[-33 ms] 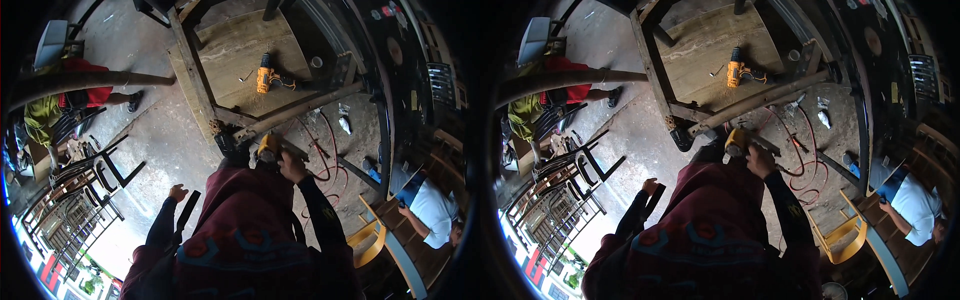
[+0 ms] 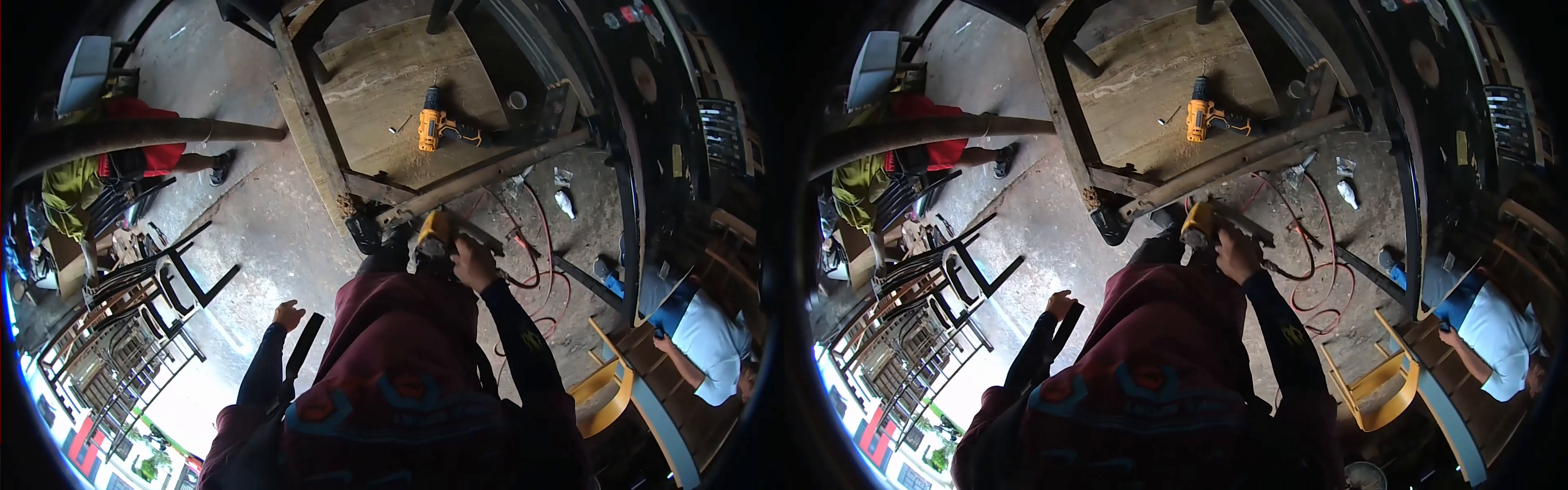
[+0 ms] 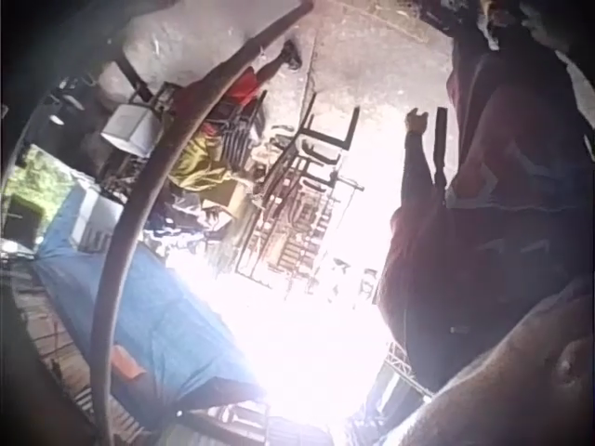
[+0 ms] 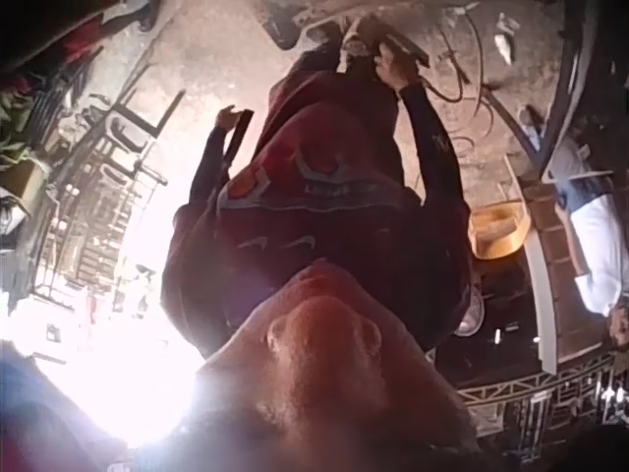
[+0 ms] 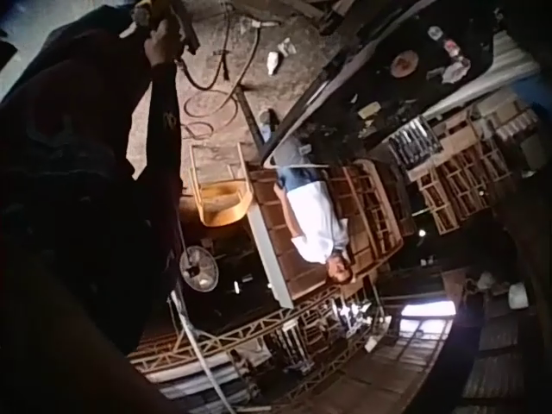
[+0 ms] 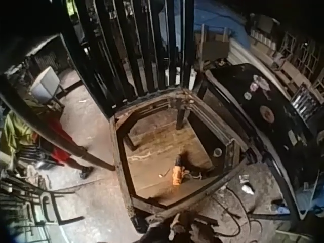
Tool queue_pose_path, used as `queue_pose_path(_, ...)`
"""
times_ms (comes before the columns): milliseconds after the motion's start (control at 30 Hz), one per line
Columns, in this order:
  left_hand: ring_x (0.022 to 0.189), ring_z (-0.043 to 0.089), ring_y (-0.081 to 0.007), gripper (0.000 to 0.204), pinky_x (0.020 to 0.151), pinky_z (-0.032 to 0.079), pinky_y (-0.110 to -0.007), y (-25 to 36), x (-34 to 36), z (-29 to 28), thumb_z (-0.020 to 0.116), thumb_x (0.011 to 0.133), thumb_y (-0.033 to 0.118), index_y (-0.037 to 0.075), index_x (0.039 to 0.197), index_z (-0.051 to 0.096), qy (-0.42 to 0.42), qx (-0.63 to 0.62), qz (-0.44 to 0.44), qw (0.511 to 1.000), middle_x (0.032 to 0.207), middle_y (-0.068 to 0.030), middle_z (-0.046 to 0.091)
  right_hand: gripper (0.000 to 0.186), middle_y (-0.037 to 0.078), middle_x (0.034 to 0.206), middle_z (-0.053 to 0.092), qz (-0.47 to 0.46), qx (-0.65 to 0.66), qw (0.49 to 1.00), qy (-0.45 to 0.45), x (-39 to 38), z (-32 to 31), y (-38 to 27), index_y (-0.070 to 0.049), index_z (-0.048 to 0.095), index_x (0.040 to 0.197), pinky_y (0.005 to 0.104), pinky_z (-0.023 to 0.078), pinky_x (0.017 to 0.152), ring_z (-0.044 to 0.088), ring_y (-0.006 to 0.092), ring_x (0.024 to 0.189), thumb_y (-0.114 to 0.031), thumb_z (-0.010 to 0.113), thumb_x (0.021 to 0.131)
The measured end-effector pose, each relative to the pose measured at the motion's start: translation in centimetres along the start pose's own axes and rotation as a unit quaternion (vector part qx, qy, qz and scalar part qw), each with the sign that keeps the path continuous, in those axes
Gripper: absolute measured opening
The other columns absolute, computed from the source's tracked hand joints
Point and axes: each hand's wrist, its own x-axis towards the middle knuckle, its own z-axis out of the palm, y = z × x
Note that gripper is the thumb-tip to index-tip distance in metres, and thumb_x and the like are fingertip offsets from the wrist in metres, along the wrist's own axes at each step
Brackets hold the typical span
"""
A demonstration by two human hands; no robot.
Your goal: The recorder is repairing a wooden chair using a drill, a pneumatic nail gun, and a hammer.
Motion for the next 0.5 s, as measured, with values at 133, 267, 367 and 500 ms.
queue_pose_path(133, 0.1, 0.071, -0.0302, 0.055, 0.088, 0.057, -0.039, 4.3, -3.3, -6.2, 0.072, 0.086, 0.023, 0.002, 0.135, 0.059, 0.156, -0.1, 0.093, 0.978, 0.114, -0.0224, 0.071, 0.052, 0.016, 0.113, 0.062, -0.091, -0.164, 0.968, 0.169, 6.6, 4.0, 1.0, -0.007, 0.055, 0.124, 0.0541, 0.048, 0.08, 0.061, 0.0394, 0.1, -0.014, 0.073, 0.075)
queue_pose_path(267, 0.093, 0.071, -0.0228, 0.047, 0.083, 0.057, -0.035, 14.5, -9.1, -15.2, 0.067, 0.093, 0.014, 0.004, 0.138, 0.058, 0.261, -0.137, 0.188, 0.937, 0.119, -0.0182, 0.07, 0.06, 0.014, 0.118, 0.06, -0.078, -0.131, 0.973, 0.172, 12.7, 5.9, -1.1, -0.008, 0.052, 0.13, 0.0538, 0.048, 0.08, 0.061, 0.0368, 0.102, -0.013, 0.073, 0.074)
queue_pose_path(367, 0.101, 0.069, -0.0288, 0.049, 0.088, 0.055, -0.037, 19.4, -11.2, -20.1, 0.07, 0.09, 0.01, 0.007, 0.137, 0.059, 0.269, -0.014, 0.251, 0.93, 0.119, -0.0183, 0.069, 0.059, 0.016, 0.114, 0.061, -0.052, -0.082, 0.991, 0.093, 15.0, 5.7, -2.5, -0.006, 0.053, 0.13, 0.0538, 0.048, 0.08, 0.061, 0.0379, 0.101, -0.011, 0.073, 0.075)
queue_pose_path(500, 0.096, 0.07, -0.0282, 0.044, 0.085, 0.054, -0.036, 18.6, -8.4, -25.2, 0.069, 0.089, 0.004, 0.007, 0.132, 0.062, 0.244, -0.017, 0.318, 0.916, 0.103, -0.0166, 0.071, 0.054, 0.02, 0.113, 0.061, -0.091, 0.028, 0.96, 0.262, 14.1, 5.0, -6.2, -0.002, 0.055, 0.129, 0.0534, 0.047, 0.087, 0.06, 0.041, 0.104, -0.01, 0.07, 0.077)
